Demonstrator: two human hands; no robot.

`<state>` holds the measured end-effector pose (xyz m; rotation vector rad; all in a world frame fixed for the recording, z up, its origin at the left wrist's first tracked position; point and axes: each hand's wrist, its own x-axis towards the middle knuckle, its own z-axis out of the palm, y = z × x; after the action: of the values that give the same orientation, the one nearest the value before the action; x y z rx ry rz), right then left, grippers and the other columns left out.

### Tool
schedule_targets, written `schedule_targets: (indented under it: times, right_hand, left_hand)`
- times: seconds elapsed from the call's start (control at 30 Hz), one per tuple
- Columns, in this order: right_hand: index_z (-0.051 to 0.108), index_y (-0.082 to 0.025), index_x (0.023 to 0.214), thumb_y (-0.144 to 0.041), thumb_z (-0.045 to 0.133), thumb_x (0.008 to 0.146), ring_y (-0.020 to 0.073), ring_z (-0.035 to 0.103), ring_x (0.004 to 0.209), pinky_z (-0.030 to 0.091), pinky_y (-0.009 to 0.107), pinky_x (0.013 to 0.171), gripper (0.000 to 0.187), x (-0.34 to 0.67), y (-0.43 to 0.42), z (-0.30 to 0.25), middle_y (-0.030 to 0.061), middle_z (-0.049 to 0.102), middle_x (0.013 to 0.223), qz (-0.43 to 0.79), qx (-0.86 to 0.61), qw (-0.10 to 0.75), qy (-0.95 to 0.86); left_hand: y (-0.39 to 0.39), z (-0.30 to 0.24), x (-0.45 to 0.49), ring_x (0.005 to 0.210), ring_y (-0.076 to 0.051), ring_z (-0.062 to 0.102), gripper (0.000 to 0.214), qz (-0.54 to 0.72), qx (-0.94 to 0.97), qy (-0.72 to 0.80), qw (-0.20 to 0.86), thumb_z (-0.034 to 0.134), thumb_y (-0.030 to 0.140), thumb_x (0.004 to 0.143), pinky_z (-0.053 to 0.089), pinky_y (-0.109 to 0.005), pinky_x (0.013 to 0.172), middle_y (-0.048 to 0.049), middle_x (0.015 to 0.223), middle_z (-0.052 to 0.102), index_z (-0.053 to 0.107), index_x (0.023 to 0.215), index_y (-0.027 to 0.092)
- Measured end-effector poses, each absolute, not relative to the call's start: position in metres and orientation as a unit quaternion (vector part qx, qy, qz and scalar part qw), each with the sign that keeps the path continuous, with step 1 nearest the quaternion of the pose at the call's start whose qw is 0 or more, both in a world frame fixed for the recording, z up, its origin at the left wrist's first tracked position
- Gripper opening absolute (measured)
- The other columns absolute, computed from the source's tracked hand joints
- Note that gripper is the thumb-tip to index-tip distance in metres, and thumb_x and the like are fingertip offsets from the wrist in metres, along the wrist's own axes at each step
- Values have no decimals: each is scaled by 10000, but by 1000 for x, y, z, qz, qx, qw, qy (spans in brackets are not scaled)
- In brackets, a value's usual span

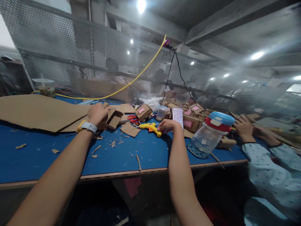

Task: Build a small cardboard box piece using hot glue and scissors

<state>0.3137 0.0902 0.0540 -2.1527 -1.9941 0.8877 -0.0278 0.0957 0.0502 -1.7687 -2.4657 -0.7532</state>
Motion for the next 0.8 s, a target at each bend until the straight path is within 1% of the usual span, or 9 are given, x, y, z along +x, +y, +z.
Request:
schedule_targets:
  times: [0.13,0.27,0.37,0.43,0.6,0.7,0.8]
  right_hand:
    - [775,-155,883,-134,765,783,108,672,767,528,179,691,102,319,88,55,21,752,808,321,-686,36,-652]
    - [793,-169,902,-185,825,728,142,695,844,539,194,721,178,322,91,55,24,772,861,329,-680,32,-654]
    - [796,-180,924,-232,832,734,152,699,873,542,199,732,200,322,92,55,30,779,884,325,-682,33,-655]
    - [791,-182,924,-232,823,747,150,699,865,540,199,726,187,321,92,54,34,776,877,318,-687,31,-653]
    - [744,-173,802,-200,852,699,144,678,789,526,216,709,152,315,96,51,20,740,770,296,-704,11,-645]
    - [695,-173,716,-175,836,711,128,655,744,509,216,703,141,312,98,51,-4,699,712,290,-709,-6,-643]
    - [669,-174,677,-155,810,734,118,636,703,496,213,690,153,310,99,54,-21,655,653,293,-708,-25,-642]
  left_hand:
    - [97,50,-28,1092,-418,689,501,-244,-565,-788,7,508,521,906,531,-429,799,-228,1177,746,753,1109,134]
    - [97,50,-29,1087,-416,691,497,-244,-565,-788,4,516,520,900,533,-425,796,-223,1168,751,756,1111,139]
    - [96,51,-28,1099,-416,686,507,-243,-565,-788,3,505,512,909,529,-421,793,-226,1191,742,746,1133,126]
    - [95,51,-28,1115,-415,681,517,-242,-566,-788,2,498,513,917,526,-418,798,-230,1208,735,736,1151,119]
    - [93,52,-28,1129,-408,680,506,-236,-570,-787,-1,503,521,923,526,-410,811,-220,1207,739,738,1134,125]
    - [93,53,-27,1137,-404,678,504,-234,-570,-787,-2,511,516,926,521,-400,813,-227,1220,733,734,1142,118]
    - [93,52,-26,1141,-402,677,512,-233,-568,-789,-3,511,514,929,516,-400,812,-239,1229,726,724,1159,109]
